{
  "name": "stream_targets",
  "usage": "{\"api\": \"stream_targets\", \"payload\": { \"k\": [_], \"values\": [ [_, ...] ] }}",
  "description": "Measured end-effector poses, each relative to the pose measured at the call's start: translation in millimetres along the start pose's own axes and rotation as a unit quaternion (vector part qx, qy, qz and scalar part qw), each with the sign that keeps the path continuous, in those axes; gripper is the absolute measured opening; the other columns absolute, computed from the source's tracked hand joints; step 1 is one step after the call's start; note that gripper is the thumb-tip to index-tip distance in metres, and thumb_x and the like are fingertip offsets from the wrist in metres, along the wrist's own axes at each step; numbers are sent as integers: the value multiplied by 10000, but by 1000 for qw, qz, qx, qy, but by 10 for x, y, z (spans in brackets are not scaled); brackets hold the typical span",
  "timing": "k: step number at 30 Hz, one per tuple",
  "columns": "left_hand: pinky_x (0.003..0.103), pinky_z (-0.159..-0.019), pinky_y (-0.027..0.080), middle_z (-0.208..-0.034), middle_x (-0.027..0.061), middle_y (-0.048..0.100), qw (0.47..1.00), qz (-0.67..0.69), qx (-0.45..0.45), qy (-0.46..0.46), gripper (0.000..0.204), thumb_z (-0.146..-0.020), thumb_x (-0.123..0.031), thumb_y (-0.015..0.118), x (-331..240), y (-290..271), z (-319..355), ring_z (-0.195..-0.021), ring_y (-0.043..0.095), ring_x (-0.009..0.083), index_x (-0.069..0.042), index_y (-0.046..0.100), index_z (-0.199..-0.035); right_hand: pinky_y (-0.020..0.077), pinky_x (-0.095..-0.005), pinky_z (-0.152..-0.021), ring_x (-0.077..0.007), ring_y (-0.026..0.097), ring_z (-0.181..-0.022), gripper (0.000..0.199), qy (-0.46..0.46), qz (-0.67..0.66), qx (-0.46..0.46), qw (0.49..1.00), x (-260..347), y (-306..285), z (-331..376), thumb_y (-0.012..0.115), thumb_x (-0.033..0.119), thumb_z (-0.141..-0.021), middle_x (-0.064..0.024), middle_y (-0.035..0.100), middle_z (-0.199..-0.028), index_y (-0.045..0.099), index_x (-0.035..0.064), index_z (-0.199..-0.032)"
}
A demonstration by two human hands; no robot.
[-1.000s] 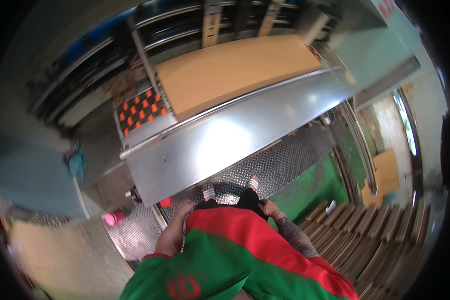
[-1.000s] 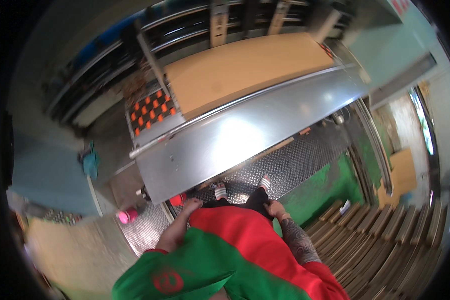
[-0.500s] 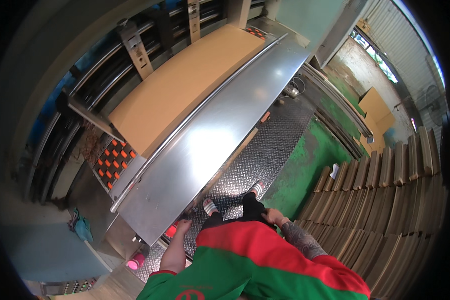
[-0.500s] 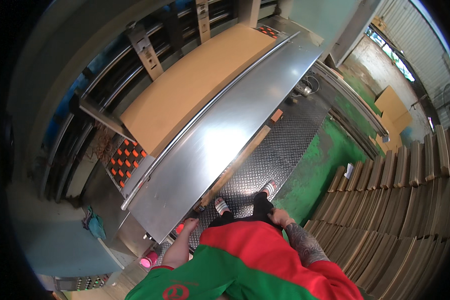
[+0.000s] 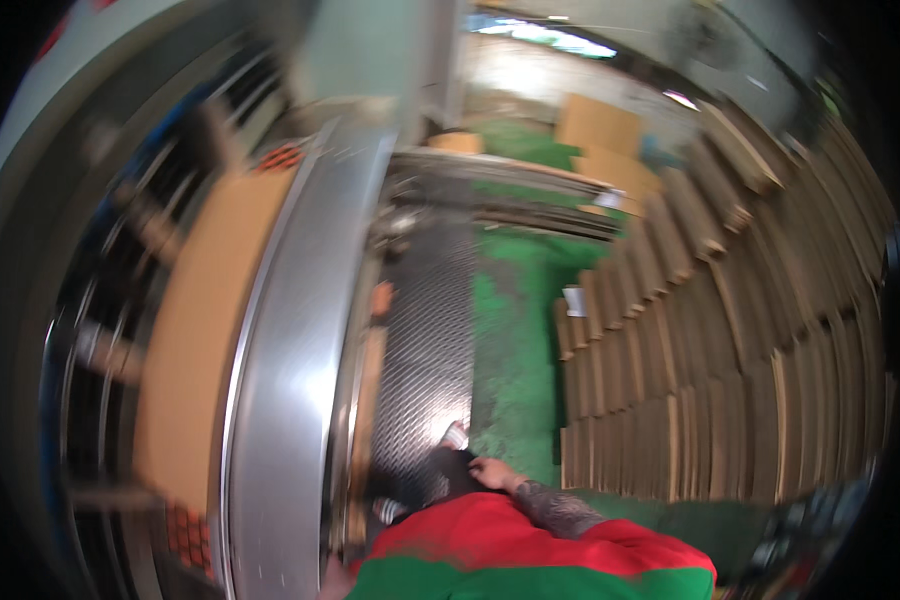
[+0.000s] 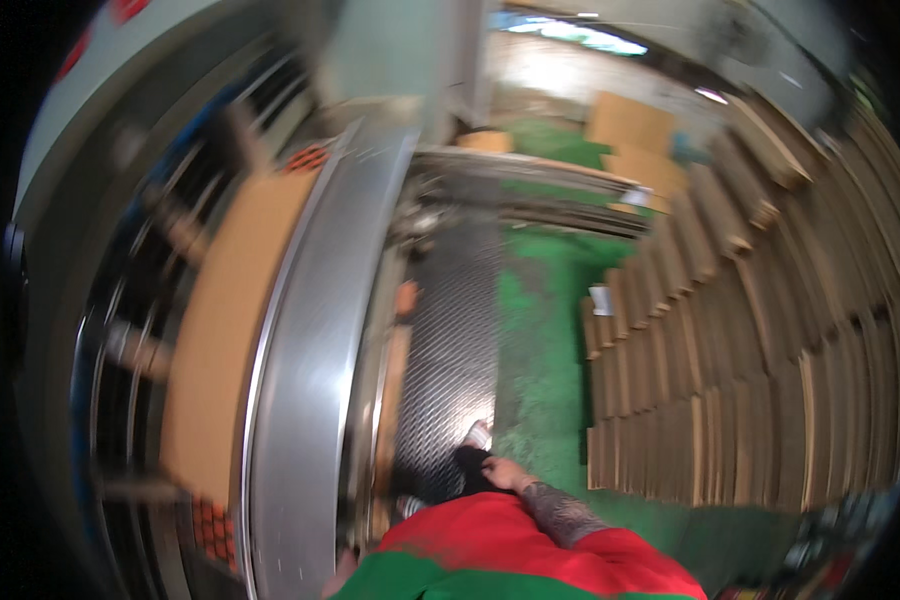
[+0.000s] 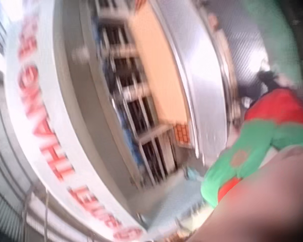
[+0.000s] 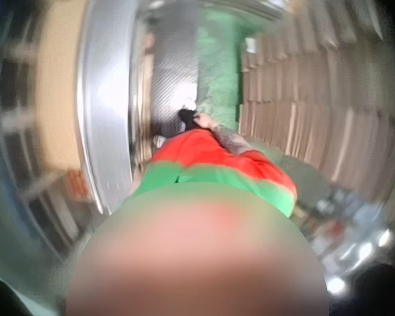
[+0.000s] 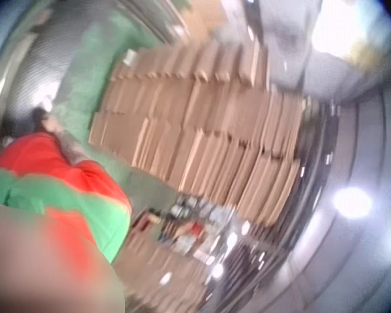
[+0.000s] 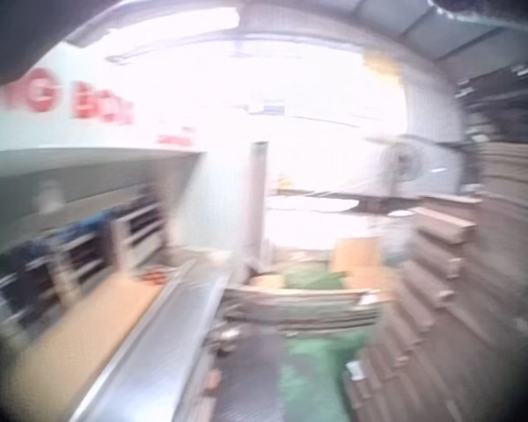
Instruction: The person repeatedly picks up flat cardboard sheets from a stack, places them on a conveyor-fed machine, and pushes them through the rollers. They also wipe the machine's metal surface with a cloth between cycles.
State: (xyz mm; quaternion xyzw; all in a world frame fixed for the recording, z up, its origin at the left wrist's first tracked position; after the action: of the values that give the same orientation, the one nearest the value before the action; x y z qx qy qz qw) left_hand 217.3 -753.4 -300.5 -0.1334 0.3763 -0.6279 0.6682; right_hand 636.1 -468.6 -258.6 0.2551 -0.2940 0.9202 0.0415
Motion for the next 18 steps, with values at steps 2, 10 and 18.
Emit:
{"api": "stream_targets", "payload": {
  "k": [2, 10, 18],
  "values": [
    [458, -831, 592, -1056, 212, 787, 999, -22, -7, 28, 478, -861, -315, 728, -668, 29, -89, -982, 766, 339, 49, 750, -1170, 505, -467, -1101, -397, 656, -1271, 499, 0, -31, -29, 999, -139, -322, -158, 619, 432, -993, -209, 709, -1346, 698, 99, -1355],
    [443, -820, 597, -1080, 216, 784, 995, -72, -4, 69, 525, -899, -346, 728, -2205, 274, 74, -985, 763, 325, 70, 729, -1218, 513, -480, -1086, -410, 648, -1273, 524, 127, -86, -128, 980, -1621, -1419, -477, 562, 440, -983, -222, 698, -1353, 716, 66, -1316],
    [428, -809, 601, -1105, 219, 782, 986, -122, 89, 72, 574, -937, -377, 728, -3504, 760, -278, -987, 761, 311, 92, 709, -1266, 519, -482, -1074, -412, 648, -1268, 495, 260, -146, -143, 944, -2713, -1624, 65, 547, 434, -987, -215, 692, -1361, 746, 63, -1247]
  ]
}}
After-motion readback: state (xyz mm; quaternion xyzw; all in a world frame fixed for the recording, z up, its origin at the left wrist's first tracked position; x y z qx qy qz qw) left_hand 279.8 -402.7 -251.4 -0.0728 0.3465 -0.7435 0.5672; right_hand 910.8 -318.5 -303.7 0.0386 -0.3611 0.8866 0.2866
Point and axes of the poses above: each hand's wrist, its own z-axis away from the middle knuckle, its own y-axis out of the palm, x = y × z, the point moved 7 cm from there along -z, towards the middle knuckle
